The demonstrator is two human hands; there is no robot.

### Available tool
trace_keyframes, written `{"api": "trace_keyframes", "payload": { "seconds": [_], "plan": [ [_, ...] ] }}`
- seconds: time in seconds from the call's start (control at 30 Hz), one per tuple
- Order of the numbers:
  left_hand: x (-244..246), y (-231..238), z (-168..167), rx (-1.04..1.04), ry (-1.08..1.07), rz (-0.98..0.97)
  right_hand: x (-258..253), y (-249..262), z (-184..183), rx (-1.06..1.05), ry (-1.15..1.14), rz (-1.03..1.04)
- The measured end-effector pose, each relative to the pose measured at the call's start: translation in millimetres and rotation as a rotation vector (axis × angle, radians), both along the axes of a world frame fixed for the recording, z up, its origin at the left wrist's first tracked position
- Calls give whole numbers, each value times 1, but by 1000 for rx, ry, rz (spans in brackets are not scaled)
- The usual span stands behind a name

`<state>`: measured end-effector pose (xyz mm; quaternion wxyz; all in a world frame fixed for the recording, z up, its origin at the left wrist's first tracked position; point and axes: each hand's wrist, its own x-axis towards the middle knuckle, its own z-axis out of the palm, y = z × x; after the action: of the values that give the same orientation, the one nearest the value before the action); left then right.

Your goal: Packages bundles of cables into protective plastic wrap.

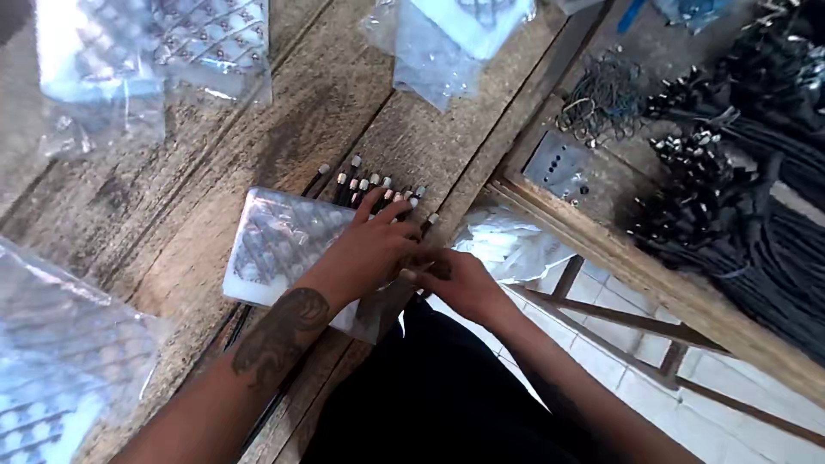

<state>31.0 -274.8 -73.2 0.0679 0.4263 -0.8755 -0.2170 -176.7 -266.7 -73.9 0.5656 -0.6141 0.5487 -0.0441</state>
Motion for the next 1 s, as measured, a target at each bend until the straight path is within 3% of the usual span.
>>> {"api": "trace_keyframes", "payload": {
  "seconds": [0.17,0.3,0.5,0.67,0.83,1.0],
  "plan": [
    [12,-4,4,11,114,-16,0,10,3,92,-143,-114],
    [34,6,23,-112,287,92,11,1,25,-113,-323,-114],
    [65,40,118,-483,323,358,47,-11,103,-439,-622,27],
    [69,97,173,-745,441,522,65,0,166,-474,-832,205],
    [39,135,170,-829,692,638,55,11,205,-525,-897,410],
    [17,164,131,-718,819,710,50,21,187,-417,-828,515]
  ]
}}
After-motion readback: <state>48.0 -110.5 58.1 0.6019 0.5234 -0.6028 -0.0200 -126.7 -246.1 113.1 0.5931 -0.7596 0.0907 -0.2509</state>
